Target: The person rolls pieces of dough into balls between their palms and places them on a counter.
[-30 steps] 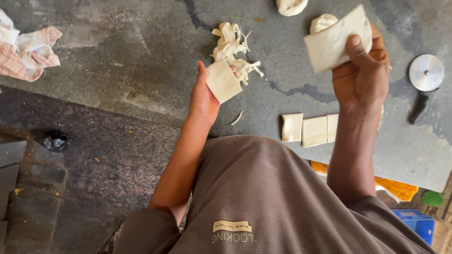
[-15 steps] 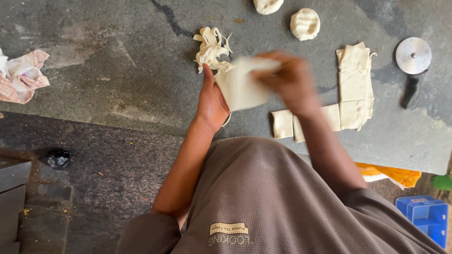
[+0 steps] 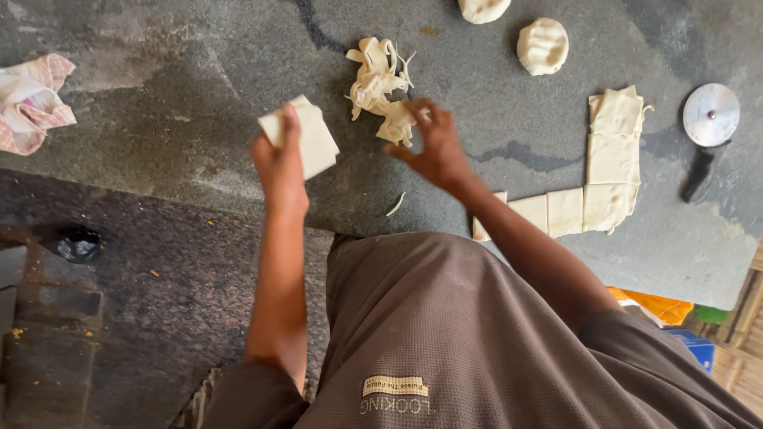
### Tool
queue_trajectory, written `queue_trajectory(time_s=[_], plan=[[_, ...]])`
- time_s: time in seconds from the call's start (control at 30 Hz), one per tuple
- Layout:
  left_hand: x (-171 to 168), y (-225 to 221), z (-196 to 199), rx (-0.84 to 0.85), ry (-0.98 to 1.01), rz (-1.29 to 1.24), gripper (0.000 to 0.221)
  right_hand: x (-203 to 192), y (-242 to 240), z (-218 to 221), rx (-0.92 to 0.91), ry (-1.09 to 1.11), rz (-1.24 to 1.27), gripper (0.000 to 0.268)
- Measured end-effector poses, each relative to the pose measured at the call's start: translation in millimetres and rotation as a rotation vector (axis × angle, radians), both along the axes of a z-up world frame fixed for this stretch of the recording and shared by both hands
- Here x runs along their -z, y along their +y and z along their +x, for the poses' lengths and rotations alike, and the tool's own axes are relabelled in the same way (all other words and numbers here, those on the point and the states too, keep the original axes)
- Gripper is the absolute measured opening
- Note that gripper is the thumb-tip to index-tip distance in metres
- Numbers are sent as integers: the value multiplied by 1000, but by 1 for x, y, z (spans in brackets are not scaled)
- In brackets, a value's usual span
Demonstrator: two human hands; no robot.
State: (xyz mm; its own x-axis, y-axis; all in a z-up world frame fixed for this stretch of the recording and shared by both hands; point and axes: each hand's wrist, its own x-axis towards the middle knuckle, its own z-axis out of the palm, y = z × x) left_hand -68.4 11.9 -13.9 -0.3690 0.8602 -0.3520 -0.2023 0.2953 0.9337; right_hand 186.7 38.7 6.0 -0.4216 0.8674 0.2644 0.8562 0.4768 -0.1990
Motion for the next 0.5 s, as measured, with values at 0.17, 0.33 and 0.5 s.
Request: queue_trajectory(time_s=[0.17, 0.33, 0.5], plan=[[-11, 18, -17, -9, -431, 101, 58, 14, 16, -10, 76, 281, -387, 38], [6, 22, -2, 19, -804, 36, 66, -18, 38, 1, -31, 275, -284, 36], [18, 53, 27, 61, -832, 98, 73, 6, 54, -45, -101, 37, -136, 67]])
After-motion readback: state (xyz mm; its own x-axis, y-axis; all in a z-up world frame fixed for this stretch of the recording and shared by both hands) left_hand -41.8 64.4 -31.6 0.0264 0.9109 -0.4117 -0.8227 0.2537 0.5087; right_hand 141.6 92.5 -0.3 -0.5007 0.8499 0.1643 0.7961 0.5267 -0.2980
